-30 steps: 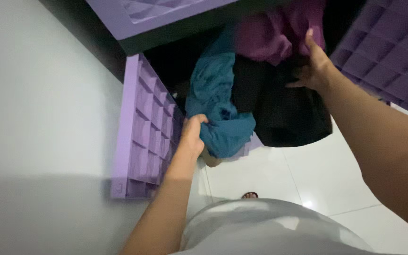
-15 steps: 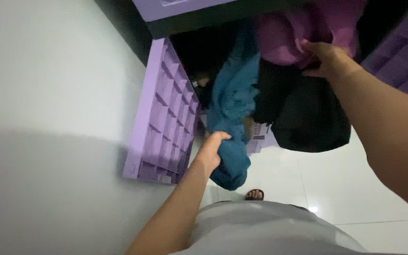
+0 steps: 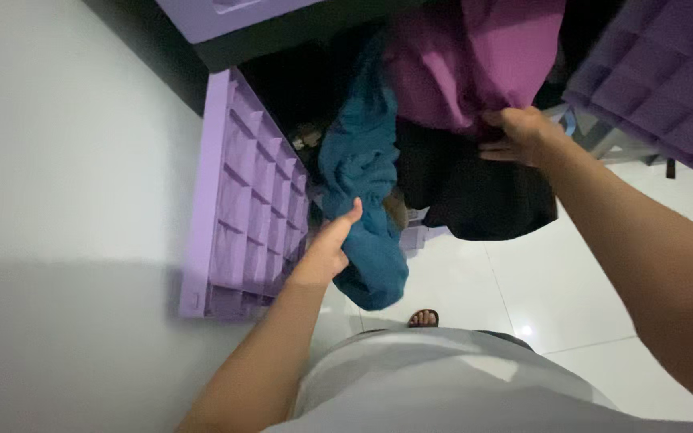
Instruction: The person takes various pieces of clothing out of a purple plastic storage cabinet and places them onto a bed.
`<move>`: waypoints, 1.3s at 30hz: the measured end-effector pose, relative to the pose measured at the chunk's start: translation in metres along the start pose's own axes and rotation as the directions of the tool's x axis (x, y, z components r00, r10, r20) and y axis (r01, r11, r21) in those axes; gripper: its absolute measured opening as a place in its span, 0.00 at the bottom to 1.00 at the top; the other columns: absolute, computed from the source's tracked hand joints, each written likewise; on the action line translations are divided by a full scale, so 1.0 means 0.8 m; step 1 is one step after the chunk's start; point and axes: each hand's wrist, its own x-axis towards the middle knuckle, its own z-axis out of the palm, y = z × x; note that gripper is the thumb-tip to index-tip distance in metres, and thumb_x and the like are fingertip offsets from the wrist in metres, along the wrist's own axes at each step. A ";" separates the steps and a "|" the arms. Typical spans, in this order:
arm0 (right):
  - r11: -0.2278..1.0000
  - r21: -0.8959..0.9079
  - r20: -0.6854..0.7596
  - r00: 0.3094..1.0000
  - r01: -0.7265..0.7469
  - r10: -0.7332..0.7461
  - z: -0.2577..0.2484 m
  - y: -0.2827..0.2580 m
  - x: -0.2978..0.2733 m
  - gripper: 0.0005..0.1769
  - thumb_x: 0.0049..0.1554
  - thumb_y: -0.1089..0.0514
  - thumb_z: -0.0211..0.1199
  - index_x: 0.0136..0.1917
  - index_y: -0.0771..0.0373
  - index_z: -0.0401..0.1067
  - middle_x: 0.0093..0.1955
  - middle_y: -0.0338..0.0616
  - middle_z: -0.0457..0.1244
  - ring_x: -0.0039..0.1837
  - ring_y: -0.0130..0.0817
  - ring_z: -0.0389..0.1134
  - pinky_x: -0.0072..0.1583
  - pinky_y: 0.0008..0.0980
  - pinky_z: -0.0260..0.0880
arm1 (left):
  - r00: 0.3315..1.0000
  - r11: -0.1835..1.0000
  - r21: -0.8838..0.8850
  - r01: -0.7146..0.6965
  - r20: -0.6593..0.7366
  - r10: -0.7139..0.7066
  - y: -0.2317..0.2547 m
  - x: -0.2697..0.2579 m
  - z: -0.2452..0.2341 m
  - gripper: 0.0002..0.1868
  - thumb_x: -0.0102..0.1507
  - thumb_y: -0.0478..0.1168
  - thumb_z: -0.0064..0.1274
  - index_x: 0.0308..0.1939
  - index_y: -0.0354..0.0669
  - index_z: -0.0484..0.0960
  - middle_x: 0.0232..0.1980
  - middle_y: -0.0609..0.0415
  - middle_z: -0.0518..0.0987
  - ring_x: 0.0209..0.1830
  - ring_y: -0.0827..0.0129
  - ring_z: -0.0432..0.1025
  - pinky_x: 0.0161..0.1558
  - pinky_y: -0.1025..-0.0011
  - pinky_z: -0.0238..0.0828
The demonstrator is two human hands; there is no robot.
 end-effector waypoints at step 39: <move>0.459 0.883 0.015 0.972 0.097 -0.233 -0.080 0.048 0.009 0.29 0.63 0.65 0.51 0.77 0.68 0.53 0.75 0.58 0.57 0.78 0.48 0.62 0.78 0.48 0.58 | 0.850 0.637 0.612 -0.468 0.117 0.513 0.134 0.142 0.119 0.44 0.58 0.38 0.55 0.79 0.50 0.59 0.74 0.44 0.71 0.72 0.54 0.66 0.71 0.62 0.62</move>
